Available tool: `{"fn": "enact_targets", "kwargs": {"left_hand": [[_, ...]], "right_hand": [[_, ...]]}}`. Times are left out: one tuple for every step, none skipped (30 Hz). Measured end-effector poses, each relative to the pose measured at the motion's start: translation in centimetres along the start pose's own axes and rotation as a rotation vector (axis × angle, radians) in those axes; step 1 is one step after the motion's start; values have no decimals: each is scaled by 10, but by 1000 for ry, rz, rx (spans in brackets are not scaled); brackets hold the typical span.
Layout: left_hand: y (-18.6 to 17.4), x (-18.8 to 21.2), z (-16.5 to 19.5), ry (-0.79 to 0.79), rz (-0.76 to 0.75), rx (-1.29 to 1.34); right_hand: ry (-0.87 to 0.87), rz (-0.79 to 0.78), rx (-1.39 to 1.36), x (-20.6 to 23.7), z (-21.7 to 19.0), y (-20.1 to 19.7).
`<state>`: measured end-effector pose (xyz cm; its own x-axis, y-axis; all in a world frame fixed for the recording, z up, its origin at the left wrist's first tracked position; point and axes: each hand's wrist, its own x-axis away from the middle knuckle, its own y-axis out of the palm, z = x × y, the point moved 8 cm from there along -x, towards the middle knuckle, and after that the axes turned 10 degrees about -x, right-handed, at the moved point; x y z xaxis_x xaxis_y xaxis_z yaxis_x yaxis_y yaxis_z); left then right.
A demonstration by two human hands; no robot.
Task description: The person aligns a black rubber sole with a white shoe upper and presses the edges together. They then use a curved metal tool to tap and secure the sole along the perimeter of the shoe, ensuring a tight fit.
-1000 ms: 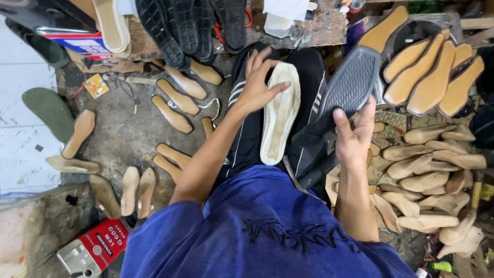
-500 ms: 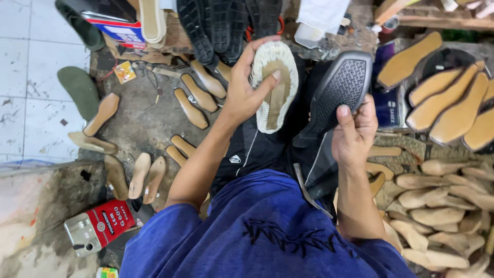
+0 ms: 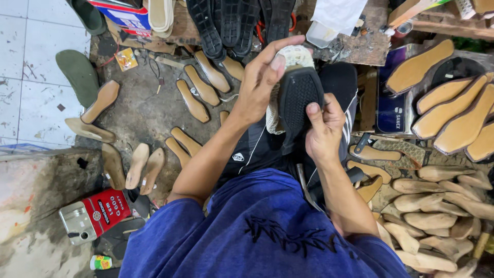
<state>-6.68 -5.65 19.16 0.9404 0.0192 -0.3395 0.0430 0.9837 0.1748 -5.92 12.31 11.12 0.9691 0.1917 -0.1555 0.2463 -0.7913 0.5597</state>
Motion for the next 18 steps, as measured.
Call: {"fn": "enact_targets", "kwargs": {"left_hand": [[1,3,3,9,-14,-35],[2,5,6,10,-5,-85],[5,7,7,14,4,-134],[7,8,9,17,13,-183],[8,9,10,13,33,-204],[9,10,11,8,52,-225],[9,10,11,4,71,-247],[9,10,13,9,83,-252],[10,10,14,13,94,-256],[10,10,14,16,105,-260],[10,10,14,9,109,-249],[10,11,13,1,114,-238],[10,11,12,-11,119,-227],[10,12,12,-12,124,-226],[10,13,11,-11,128,-226],[10,13,11,-10,132,-226],[10,13,11,-9,135,-230],[9,14,11,-9,139,-233]], "right_hand": [[-7,-4,16,0,2,1],[-18,-9,32,1,2,1],[-27,-9,33,1,3,2],[-36,-8,35,1,2,3],[-44,-7,37,1,2,4],[-48,-3,43,1,1,4],[-53,1,50,0,1,5],[-59,4,55,0,0,6],[-55,7,46,1,0,7],[-51,10,38,1,0,8],[-49,13,28,1,-1,9],[-54,12,37,2,-2,10],[-57,13,45,2,-2,10],[-60,12,54,3,-3,11],[-59,13,51,3,-4,11],[-59,15,48,3,-4,12],[-59,16,45,3,-4,12],[-57,16,50,4,-5,12]]}}
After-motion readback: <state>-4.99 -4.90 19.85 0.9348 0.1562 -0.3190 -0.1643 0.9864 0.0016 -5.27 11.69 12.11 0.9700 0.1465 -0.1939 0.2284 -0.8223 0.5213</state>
